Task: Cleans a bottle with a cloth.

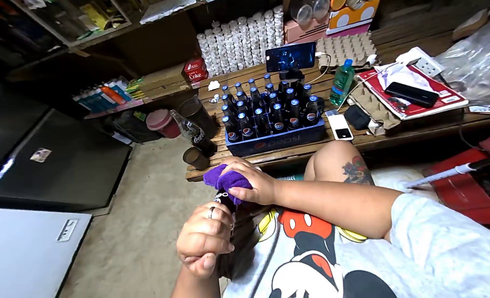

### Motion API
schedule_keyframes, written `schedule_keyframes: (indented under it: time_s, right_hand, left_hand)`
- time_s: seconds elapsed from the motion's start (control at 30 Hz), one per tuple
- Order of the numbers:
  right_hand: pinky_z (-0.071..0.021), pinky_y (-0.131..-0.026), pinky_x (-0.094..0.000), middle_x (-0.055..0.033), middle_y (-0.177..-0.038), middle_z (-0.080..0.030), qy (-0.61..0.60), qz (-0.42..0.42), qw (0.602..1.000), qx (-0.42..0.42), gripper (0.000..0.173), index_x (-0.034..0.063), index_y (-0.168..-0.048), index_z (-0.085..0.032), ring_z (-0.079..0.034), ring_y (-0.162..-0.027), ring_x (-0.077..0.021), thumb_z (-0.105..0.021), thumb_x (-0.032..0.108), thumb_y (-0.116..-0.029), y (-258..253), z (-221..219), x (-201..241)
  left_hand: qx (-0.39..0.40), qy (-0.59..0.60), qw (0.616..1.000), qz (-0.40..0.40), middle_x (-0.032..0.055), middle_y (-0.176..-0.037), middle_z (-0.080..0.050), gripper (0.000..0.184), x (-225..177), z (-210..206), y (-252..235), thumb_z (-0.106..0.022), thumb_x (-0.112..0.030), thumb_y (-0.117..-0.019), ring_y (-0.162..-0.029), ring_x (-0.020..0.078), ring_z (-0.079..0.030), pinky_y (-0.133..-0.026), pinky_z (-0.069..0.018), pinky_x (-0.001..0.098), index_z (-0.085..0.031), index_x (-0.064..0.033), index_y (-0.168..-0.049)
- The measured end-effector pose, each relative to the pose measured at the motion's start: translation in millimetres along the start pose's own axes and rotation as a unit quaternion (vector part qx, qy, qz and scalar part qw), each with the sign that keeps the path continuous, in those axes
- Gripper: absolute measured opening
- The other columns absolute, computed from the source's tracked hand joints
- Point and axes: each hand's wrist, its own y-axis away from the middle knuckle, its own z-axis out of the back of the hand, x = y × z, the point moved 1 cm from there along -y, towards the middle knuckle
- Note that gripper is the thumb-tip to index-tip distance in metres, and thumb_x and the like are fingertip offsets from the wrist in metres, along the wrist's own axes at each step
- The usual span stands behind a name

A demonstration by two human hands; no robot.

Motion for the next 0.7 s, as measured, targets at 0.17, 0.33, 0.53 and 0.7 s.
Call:
schedule_keyframes:
  time_s: [0.17, 0.33, 0.53, 0.7]
  right_hand:
    - [-0.0308, -0.121, -0.0458, -0.0199, -0.14, -0.058, 0.002, 0.004, 1.0, -0.006, 0.066, -0.0025, -0.13, -0.062, -0.046, -0.141, -0.0314, -0.046, 0.054, -0.0995, 0, -1, -2]
    - [-0.0301, -0.121, -0.0457, -0.0218, -0.143, -0.056, 0.001, -0.012, 1.0, -0.005, 0.065, -0.0034, -0.133, -0.06, -0.044, -0.142, -0.0329, -0.048, 0.051, -0.0995, 0, 0, -1]
    - [-0.0294, -0.122, -0.0496, -0.0171, -0.153, -0.046, 0.016, -0.091, 0.996, 0.011, 0.065, 0.0052, -0.146, -0.05, -0.038, -0.146, -0.0301, -0.055, 0.05, -0.0993, 6, 1, -7]
    - [-0.0286, -0.122, -0.0492, -0.0153, -0.157, -0.042, 0.027, -0.111, 0.993, 0.014, 0.066, 0.0095, -0.15, -0.047, -0.034, -0.149, -0.0305, -0.054, 0.051, -0.1003, 9, 0, -8]
  left_hand:
    - [0.0, 0.005, 1.0, 0.001, -0.0027, -0.067, -0.057, 0.046, 0, 0, 1, -0.042, -0.043, -0.1081, -0.07, 0.0113, -0.061, -0.078, -0.0543, 0.0283, -0.06, -0.0143, -0.078]
    - [-0.074, -0.067, 0.995, 0.002, -0.0047, -0.072, -0.059, 0.032, -1, -8, 7, -0.05, -0.038, -0.1059, -0.072, 0.0091, -0.062, -0.079, -0.0552, 0.0272, -0.06, -0.0167, -0.085]
    - [-0.267, -0.1, 0.956, 0.065, -0.0112, -0.089, -0.071, 0.018, 4, -7, -3, -0.054, -0.034, -0.1059, -0.088, 0.0093, -0.07, -0.09, -0.0585, 0.0322, -0.07, -0.0266, -0.105]
    - [-0.26, -0.038, 0.965, 0.027, -0.0083, -0.077, -0.066, 0.025, 12, -1, 0, -0.048, -0.034, -0.1074, -0.074, 0.0092, -0.066, -0.081, -0.0575, 0.0299, -0.067, -0.0218, -0.096]
